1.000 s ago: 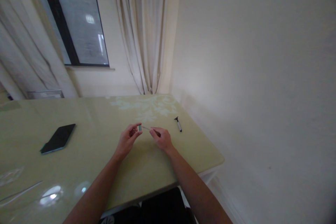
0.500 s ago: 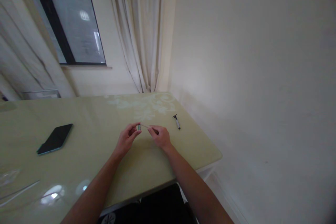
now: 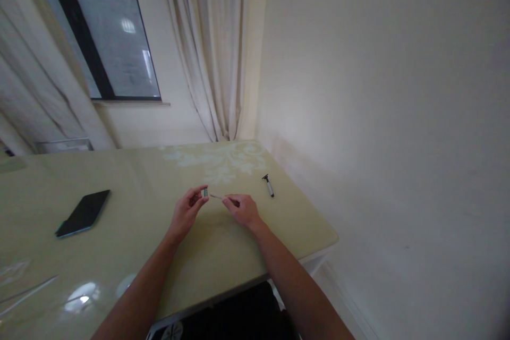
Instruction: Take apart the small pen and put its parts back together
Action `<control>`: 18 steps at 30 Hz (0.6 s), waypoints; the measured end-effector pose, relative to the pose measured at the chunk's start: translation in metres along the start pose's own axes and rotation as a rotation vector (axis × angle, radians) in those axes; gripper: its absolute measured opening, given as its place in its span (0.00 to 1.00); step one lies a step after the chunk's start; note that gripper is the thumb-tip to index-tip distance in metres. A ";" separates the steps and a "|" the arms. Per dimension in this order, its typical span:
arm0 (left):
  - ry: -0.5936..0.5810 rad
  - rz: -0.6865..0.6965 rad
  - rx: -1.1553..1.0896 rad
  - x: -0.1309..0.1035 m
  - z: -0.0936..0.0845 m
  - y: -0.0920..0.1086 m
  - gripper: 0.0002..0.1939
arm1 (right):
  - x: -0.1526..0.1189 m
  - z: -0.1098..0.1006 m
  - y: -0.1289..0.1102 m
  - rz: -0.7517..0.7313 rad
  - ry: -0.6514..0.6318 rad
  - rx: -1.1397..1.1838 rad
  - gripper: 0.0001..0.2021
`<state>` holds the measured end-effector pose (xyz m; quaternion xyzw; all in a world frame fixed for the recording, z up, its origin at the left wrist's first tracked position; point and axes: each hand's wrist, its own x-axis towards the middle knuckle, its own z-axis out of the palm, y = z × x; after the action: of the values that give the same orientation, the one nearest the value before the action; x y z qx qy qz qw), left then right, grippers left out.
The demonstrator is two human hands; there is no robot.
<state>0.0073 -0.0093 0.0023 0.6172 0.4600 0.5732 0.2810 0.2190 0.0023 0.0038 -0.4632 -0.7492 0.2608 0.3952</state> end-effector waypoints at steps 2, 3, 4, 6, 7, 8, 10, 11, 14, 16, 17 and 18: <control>-0.014 -0.005 0.009 0.000 -0.001 0.001 0.23 | 0.000 0.000 -0.001 -0.029 -0.008 0.022 0.19; -0.023 -0.004 0.011 0.000 -0.001 0.001 0.23 | 0.000 0.001 -0.001 -0.049 -0.019 0.042 0.19; -0.031 0.000 0.012 0.000 0.000 0.002 0.23 | 0.000 0.001 -0.002 -0.059 -0.026 0.053 0.19; -0.037 0.009 0.009 0.000 0.001 0.002 0.22 | 0.000 0.001 -0.002 -0.036 -0.014 0.031 0.19; -0.037 0.017 0.009 0.000 0.002 0.001 0.22 | 0.000 0.001 -0.003 -0.010 0.004 0.008 0.19; -0.038 0.027 0.012 0.000 0.003 0.001 0.22 | 0.001 0.000 -0.003 0.015 0.022 -0.011 0.19; -0.050 0.045 0.023 0.000 0.004 0.001 0.21 | 0.001 0.000 -0.003 0.020 0.033 -0.017 0.20; -0.058 0.051 0.030 0.000 0.005 0.001 0.21 | 0.001 0.000 -0.003 0.004 0.024 -0.009 0.20; -0.067 0.050 0.035 -0.001 0.006 0.003 0.20 | 0.001 0.001 -0.003 0.003 0.034 -0.013 0.19; -0.063 0.043 0.028 -0.001 0.006 0.005 0.20 | 0.001 0.001 -0.004 0.031 0.067 -0.027 0.19; -0.064 0.039 0.026 -0.001 0.006 0.005 0.20 | 0.000 0.001 -0.004 0.029 0.069 -0.025 0.19; -0.068 0.037 0.025 -0.001 0.006 0.005 0.20 | 0.000 0.001 -0.005 0.014 0.060 -0.018 0.19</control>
<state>0.0145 -0.0113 0.0045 0.6482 0.4458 0.5512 0.2779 0.2161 0.0005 0.0070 -0.4795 -0.7361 0.2428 0.4114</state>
